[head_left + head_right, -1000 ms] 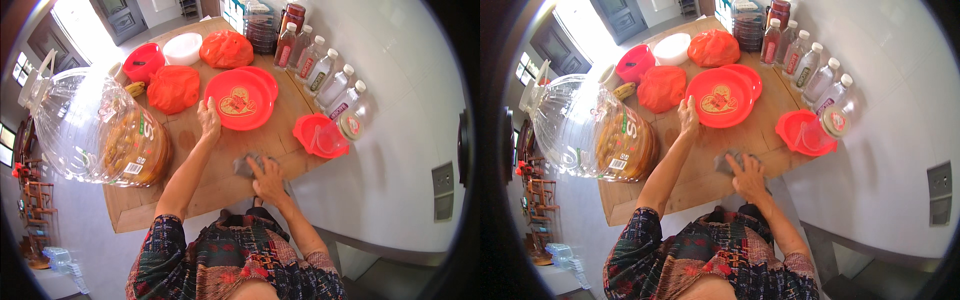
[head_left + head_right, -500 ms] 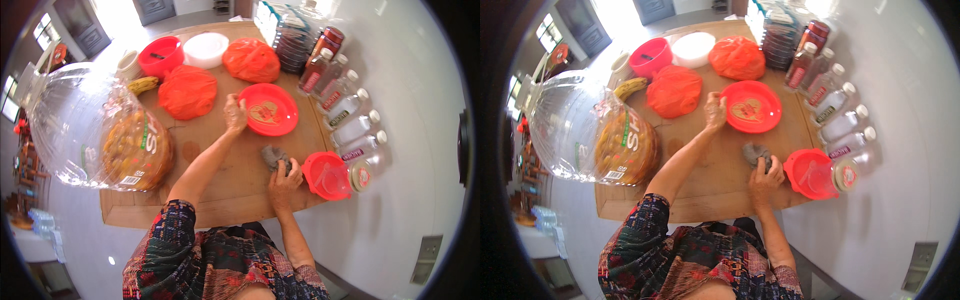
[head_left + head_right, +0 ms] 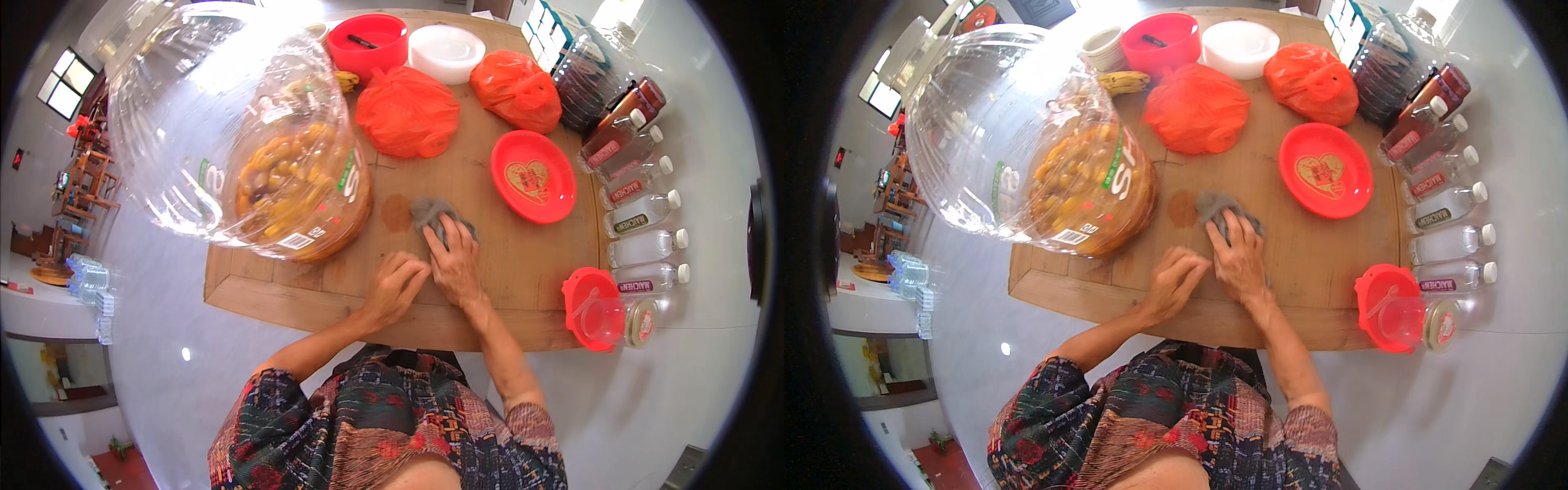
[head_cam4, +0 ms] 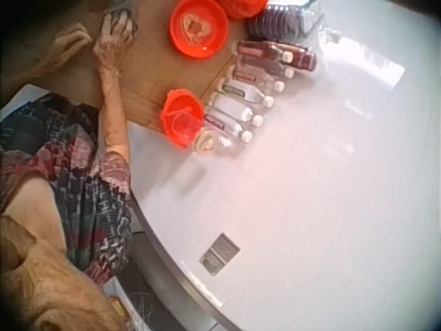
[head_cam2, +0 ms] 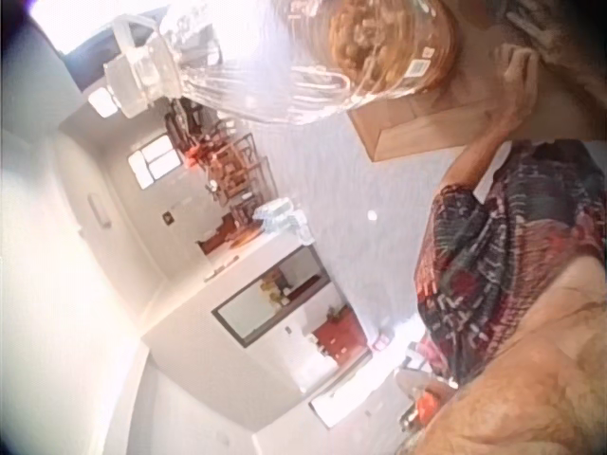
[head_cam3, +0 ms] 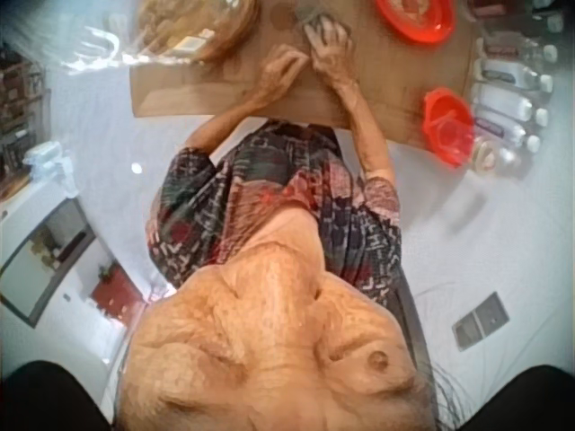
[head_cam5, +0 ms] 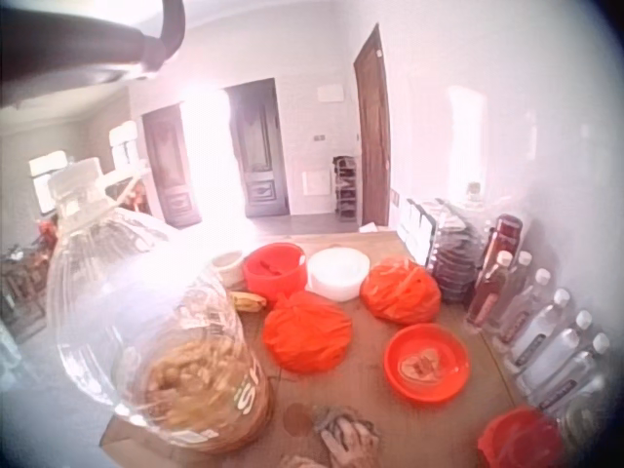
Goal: The person wipes a wooden table with a grey cloth, then proceeds to wipe several red plastic plates one by one. They handle each plate individually, wiping both the top and bottom surfaces before placing it back on the table. The task concludes with the person adjusting their head-mounted camera.
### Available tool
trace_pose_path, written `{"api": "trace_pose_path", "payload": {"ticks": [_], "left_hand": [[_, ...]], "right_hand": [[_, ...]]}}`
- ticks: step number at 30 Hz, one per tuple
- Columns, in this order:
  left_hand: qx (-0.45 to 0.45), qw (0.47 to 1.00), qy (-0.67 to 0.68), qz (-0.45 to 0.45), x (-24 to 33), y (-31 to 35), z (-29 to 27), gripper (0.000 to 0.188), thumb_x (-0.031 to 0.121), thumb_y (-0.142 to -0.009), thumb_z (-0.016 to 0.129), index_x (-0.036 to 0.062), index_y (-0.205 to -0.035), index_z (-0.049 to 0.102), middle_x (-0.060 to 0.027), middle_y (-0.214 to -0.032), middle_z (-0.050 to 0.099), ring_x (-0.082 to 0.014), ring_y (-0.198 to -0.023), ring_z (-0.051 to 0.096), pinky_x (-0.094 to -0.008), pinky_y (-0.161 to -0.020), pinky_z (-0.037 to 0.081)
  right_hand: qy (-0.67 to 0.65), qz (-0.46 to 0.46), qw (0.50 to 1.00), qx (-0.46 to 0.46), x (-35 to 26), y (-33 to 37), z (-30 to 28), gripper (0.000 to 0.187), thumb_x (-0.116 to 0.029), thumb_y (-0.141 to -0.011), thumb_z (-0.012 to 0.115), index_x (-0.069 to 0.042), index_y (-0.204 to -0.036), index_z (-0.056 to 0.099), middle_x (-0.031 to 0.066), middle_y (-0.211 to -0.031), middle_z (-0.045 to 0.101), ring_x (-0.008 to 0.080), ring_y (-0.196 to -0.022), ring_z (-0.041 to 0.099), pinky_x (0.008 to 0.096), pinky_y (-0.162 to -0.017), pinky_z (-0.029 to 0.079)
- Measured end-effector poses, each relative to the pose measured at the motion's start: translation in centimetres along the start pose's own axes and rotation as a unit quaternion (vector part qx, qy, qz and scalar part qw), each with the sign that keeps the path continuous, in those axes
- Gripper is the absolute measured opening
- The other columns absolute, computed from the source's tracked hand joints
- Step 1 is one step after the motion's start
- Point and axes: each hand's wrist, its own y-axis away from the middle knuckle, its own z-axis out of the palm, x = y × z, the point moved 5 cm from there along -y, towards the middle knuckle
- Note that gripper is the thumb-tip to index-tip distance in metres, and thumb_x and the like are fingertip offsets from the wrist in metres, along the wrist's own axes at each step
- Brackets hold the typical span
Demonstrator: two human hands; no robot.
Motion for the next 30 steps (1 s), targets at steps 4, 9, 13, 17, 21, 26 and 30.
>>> {"api": "trace_pose_path", "payload": {"ticks": [4,9,13,17,21,26,30], "left_hand": [[0.031,0.996,-0.057,-0.065,-1.5,6.0,-6.0,0.005,0.004,-0.08,0.064,0.0016,-0.084,0.064,-0.0114,-0.084,0.059,-0.0299,-0.079,0.055,-0.0396,-0.075,0.044],[0.093,0.972,-0.192,-0.094,-3.9,10.1,-12.2,0.007,0.004,-0.079,0.065,0.0021,-0.086,0.063,-0.0116,-0.088,0.058,-0.0299,-0.085,0.054,-0.0398,-0.078,0.044],[0.184,0.93,-0.306,-0.088,-6.2,12.5,-17.6,0.015,0.007,-0.08,0.065,0.0035,-0.094,0.062,-0.0128,-0.098,0.056,-0.0314,-0.095,0.051,-0.0408,-0.083,0.042],[0.216,0.891,-0.367,-0.158,-8.7,14.8,-20.9,0.03,0.015,-0.083,0.064,0.0062,-0.111,0.058,-0.013,-0.11,0.051,-0.0316,-0.106,0.045,-0.0423,-0.092,0.036],[0.23,0.888,-0.325,-0.231,-11.3,16.4,-21.3,0.045,0.034,-0.089,0.056,0.0102,-0.127,0.051,-0.0126,-0.122,0.046,-0.0302,-0.118,0.038,-0.0448,-0.1,0.028],[0.209,0.903,-0.263,-0.268,-13.3,16.4,-21.7,0.055,0.048,-0.091,0.046,0.0125,-0.133,0.047,-0.012,-0.129,0.043,-0.0309,-0.122,0.034,-0.0469,-0.102,0.025],[0.132,0.88,-0.375,-0.262,-13.5,16.4,-21.4,0.056,0.047,-0.088,0.052,0.0146,-0.134,0.046,-0.011,-0.132,0.04,-0.0314,-0.124,0.034,-0.0472,-0.102,0.025]], "right_hand": [[-0.066,-0.001,0.998,0.014,0.3,-6.1,3.2,0.058,-0.006,-0.076,0.058,-0.013,-0.132,0.046,0.0111,-0.138,0.041,0.032,-0.123,0.038,0.0448,-0.097,0.034],[-0.082,-0.026,0.996,-0.021,-1.3,-8.7,5.4,0.058,-0.006,-0.075,0.058,-0.011,-0.132,0.046,0.0119,-0.137,0.042,0.0314,-0.123,0.039,0.0463,-0.097,0.035],[-0.06,-0.039,0.997,-0.017,-3.7,-4.5,4.0,0.06,-0.008,-0.074,0.057,-0.007,-0.132,0.044,0.0127,-0.138,0.04,0.0315,-0.123,0.038,0.0465,-0.096,0.034],[-0.043,-0.017,0.998,-0.033,-9.9,1.7,2.9,0.065,-0.017,-0.071,0.057,-0.004,-0.133,0.042,0.0215,-0.14,0.033,0.0382,-0.125,0.033,0.0503,-0.096,0.031],[-0.054,-0.006,0.996,-0.072,-18.2,2.8,5.7,0.068,-0.023,-0.07,0.058,-0.002,-0.133,0.041,0.0302,-0.14,0.026,0.0453,-0.124,0.029,0.0537,-0.096,0.03],[-0.016,-0.019,0.992,-0.121,-22.1,2.3,7.2,0.067,-0.019,-0.074,0.056,-0.007,-0.137,0.038,0.0311,-0.14,0.025,0.0475,-0.124,0.028,0.0552,-0.095,0.031],[-0.091,-0.215,0.962,-0.14,-23.1,4.1,6.7,0.056,-0.015,-0.079,0.052,-0.012,-0.134,0.044,0.0223,-0.139,0.034,0.0374,-0.121,0.037,0.0497,-0.089,0.035]]}}
